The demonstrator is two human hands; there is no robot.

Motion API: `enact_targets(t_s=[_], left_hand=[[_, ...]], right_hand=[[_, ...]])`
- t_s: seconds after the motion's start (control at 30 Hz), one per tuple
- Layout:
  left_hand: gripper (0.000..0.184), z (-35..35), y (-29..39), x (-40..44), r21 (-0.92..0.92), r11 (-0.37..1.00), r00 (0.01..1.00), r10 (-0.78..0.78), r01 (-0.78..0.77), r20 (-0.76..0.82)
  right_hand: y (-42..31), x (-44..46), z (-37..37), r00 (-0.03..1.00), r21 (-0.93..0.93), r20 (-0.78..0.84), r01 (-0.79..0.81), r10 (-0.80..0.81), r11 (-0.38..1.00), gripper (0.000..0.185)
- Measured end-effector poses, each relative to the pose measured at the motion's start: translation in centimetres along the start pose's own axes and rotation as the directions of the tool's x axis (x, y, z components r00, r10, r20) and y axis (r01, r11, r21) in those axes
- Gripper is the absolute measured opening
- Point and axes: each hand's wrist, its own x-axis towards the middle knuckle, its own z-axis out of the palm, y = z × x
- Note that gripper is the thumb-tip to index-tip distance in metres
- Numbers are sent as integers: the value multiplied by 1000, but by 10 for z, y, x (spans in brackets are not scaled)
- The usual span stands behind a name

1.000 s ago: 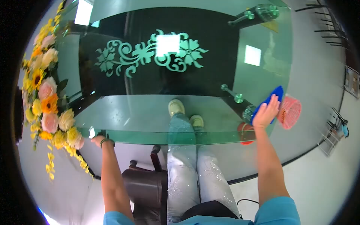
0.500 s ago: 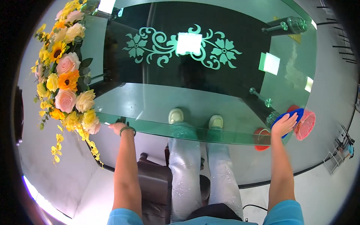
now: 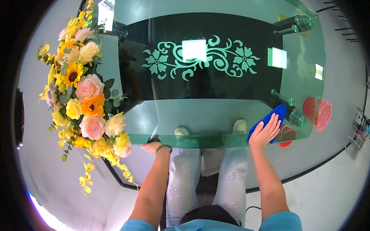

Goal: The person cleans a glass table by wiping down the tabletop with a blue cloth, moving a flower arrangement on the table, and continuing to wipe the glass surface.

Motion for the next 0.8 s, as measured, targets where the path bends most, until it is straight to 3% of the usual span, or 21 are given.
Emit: enact_targets(t_s=[0.27,0.37,0.53,0.73,0.8], left_hand=[[75,-3,11,-7,50,996,997,-70,69,17],[77,-1,10,-7,-51,998,998,-27,29,49],[80,-1,9,-6,63,998,999,-18,16,27],[79,-4,11,-9,-18,1000,996,-15,17,90],[78,-1,6,-2,42,999,999,-3,2,41]], right_hand=[[4,-2,3,999,11,26,-30,29,999,57],[7,-3,6,1000,15,16,-23,23,1000,57],[8,-7,5,999,33,13,-32,31,999,57],[9,-5,7,999,25,-16,-33,34,999,56],[7,-5,9,999,10,-25,-40,40,999,56]])
